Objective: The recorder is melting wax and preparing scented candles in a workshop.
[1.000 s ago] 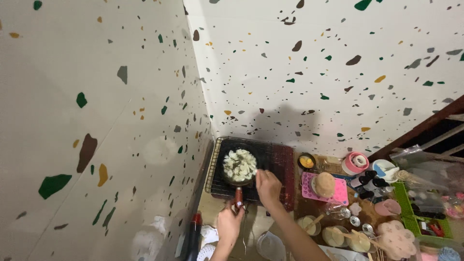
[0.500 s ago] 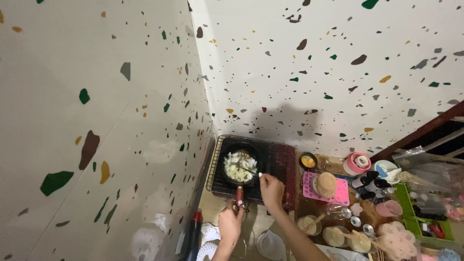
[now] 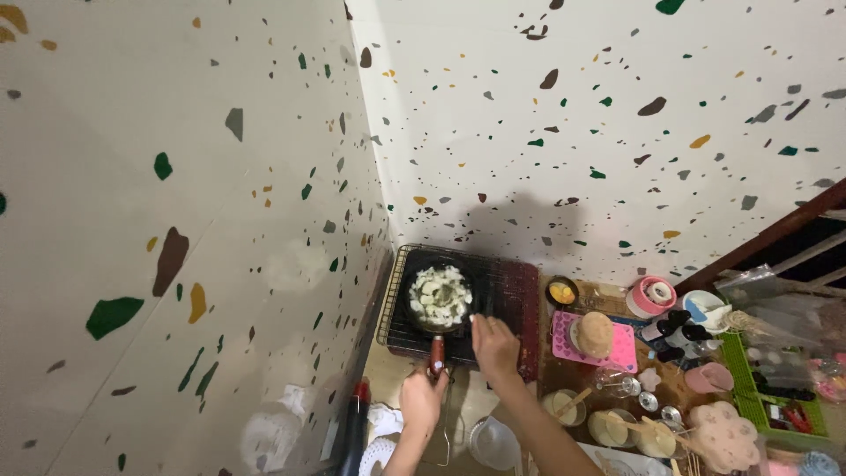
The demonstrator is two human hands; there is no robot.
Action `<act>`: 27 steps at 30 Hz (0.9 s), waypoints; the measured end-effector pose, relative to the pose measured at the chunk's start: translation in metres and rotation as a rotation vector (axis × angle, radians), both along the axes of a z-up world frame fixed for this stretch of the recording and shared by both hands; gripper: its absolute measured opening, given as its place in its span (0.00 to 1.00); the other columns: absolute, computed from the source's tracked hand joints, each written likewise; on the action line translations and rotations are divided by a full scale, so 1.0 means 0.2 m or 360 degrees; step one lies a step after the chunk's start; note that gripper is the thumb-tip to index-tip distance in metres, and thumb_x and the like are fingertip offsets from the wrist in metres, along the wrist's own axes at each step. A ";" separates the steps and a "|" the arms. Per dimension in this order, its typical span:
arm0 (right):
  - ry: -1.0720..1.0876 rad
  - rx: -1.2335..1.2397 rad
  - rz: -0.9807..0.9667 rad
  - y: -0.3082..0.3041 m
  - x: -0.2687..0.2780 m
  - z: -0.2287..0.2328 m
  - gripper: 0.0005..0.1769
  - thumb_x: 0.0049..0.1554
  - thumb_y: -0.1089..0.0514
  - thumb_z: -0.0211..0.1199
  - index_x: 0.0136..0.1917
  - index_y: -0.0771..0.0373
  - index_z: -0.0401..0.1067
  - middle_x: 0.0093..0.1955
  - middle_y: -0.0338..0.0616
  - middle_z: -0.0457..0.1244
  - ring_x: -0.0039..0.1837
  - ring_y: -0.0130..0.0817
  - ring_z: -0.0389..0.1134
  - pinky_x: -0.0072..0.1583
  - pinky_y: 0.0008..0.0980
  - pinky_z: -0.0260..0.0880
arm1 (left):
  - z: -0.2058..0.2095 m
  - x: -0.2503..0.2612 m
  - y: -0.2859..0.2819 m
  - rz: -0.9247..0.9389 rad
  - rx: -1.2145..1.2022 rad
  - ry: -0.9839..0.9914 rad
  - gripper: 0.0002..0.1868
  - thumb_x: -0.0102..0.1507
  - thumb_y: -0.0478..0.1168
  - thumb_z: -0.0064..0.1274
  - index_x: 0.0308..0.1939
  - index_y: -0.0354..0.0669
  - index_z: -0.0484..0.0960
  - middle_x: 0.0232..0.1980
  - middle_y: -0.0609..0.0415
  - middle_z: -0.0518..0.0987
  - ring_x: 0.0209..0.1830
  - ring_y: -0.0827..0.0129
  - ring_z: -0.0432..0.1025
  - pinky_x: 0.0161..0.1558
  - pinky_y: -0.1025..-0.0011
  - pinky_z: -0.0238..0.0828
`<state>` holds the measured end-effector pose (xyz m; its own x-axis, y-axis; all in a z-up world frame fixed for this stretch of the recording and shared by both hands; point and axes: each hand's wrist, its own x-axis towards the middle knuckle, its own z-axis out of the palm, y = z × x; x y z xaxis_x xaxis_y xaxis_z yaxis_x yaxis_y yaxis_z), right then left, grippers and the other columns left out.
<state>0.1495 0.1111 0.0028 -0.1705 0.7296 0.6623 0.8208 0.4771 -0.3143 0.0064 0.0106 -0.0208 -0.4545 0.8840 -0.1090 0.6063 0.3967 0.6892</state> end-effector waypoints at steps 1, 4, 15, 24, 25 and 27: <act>0.0000 0.0002 0.0001 0.03 0.00 0.01 0.06 0.59 0.60 0.64 0.46 0.65 0.77 0.35 0.49 0.64 0.40 0.46 0.68 0.38 0.44 0.69 | -0.03 0.00 0.01 0.0001 0.0002 0.0000 0.19 0.57 0.50 0.63 0.45 0.41 0.84 0.35 0.36 0.83 0.36 0.41 0.78 0.42 0.50 0.75; -0.0018 0.0028 -0.0155 0.07 0.03 0.01 0.08 0.60 0.58 0.63 0.44 0.64 0.77 0.34 0.47 0.63 0.39 0.47 0.68 0.37 0.44 0.68 | -0.10 0.01 0.01 -0.0048 0.0017 -0.0014 0.16 0.59 0.49 0.62 0.40 0.39 0.85 0.35 0.36 0.82 0.37 0.41 0.78 0.42 0.50 0.74; 0.0104 -0.0193 -0.0337 -0.08 0.08 0.04 0.10 0.61 0.56 0.61 0.46 0.64 0.79 0.39 0.50 0.67 0.44 0.49 0.70 0.45 0.47 0.70 | -0.04 0.01 0.00 -0.0141 0.0064 -0.0121 0.15 0.58 0.45 0.61 0.40 0.36 0.85 0.32 0.33 0.81 0.34 0.42 0.79 0.39 0.53 0.75; 0.0286 -0.0242 -0.0201 -0.26 0.05 0.05 0.10 0.57 0.58 0.63 0.48 0.64 0.80 0.42 0.50 0.68 0.45 0.50 0.70 0.46 0.45 0.70 | -0.02 0.01 -0.01 -0.0153 0.0163 -0.0194 0.15 0.59 0.45 0.60 0.38 0.34 0.84 0.30 0.33 0.81 0.33 0.41 0.78 0.38 0.52 0.75; 0.0285 -0.0241 -0.0200 -0.27 0.04 0.05 0.10 0.57 0.58 0.63 0.48 0.64 0.80 0.42 0.50 0.68 0.45 0.50 0.70 0.46 0.45 0.70 | -0.02 0.01 -0.01 -0.0152 0.0164 -0.0194 0.15 0.59 0.45 0.60 0.38 0.34 0.84 0.30 0.33 0.81 0.33 0.41 0.78 0.38 0.52 0.75; 0.0299 -0.0336 -0.0130 -0.29 0.04 0.06 0.10 0.56 0.59 0.64 0.49 0.66 0.80 0.41 0.51 0.66 0.43 0.48 0.70 0.44 0.44 0.69 | -0.02 0.00 -0.01 -0.0178 0.0164 -0.0162 0.15 0.58 0.45 0.61 0.38 0.35 0.84 0.31 0.33 0.81 0.33 0.41 0.78 0.37 0.51 0.75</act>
